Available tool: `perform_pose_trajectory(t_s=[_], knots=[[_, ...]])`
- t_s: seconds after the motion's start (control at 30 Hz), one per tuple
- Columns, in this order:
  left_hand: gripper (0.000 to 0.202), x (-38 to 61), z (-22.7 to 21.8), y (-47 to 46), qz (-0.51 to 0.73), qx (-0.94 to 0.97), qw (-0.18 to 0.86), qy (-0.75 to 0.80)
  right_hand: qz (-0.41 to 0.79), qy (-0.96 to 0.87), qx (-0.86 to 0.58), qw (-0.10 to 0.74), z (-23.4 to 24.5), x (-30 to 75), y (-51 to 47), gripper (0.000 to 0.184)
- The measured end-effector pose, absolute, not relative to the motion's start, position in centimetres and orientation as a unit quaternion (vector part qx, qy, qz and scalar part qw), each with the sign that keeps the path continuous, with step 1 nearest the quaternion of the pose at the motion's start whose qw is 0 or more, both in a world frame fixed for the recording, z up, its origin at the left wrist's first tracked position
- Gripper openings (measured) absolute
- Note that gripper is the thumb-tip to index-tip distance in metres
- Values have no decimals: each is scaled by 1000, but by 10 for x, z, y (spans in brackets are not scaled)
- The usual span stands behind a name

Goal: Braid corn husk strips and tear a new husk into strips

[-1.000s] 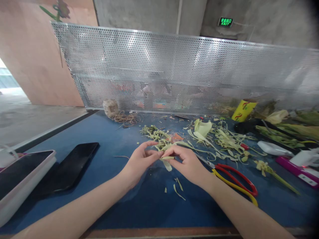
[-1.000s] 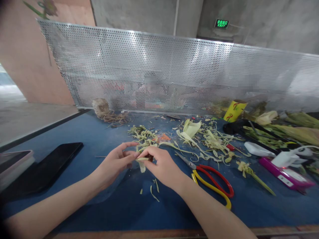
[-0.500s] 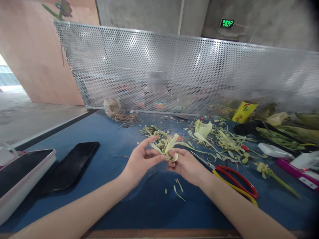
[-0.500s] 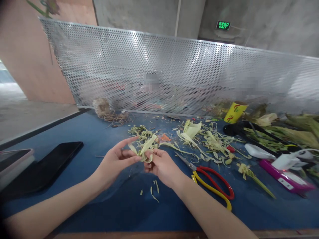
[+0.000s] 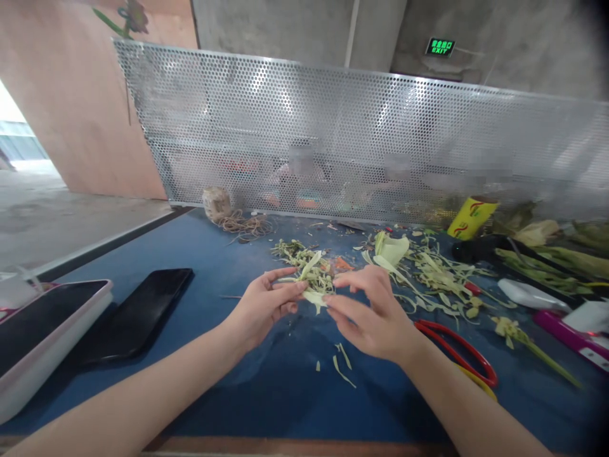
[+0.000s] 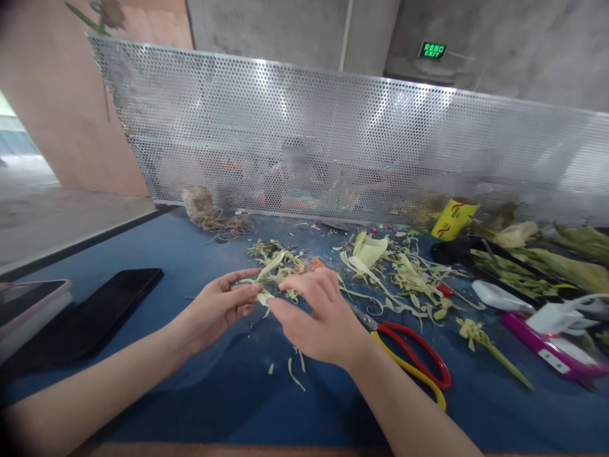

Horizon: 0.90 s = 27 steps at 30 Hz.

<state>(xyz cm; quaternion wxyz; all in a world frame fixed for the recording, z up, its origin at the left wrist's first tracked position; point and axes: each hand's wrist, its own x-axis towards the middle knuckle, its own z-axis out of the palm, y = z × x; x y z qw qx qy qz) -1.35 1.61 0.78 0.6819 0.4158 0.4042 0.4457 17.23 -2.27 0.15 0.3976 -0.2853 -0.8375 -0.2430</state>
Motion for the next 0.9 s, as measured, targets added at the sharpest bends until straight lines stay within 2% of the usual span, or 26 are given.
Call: perform_pose_trajectory(t_s=[0.17, 0.33, 0.43, 0.67, 0.8, 0.9], knots=[[36, -12, 3, 16, 433, 398, 701, 404, -378, -835, -264, 301, 1, 170, -23, 24], [29, -12, -1, 16, 423, 377, 719, 403, -458, -826, -182, 274, 3, 172, -27, 24], [28, -13, -3, 16, 415, 374, 727, 398, -467, -829, -166, 258, 4, 174, -27, 18], [37, -10, -4, 13, 386, 385, 731, 411, -465, -828, -186, 251, 5, 175, -22, 23], [33, -9, -2, 10, 362, 377, 745, 414, -459, -827, -161, 283, 5, 175, -26, 29], [26, -11, 0, 10, 353, 369, 762, 398, -438, -833, -128, 312, 4, 174, -28, 21]])
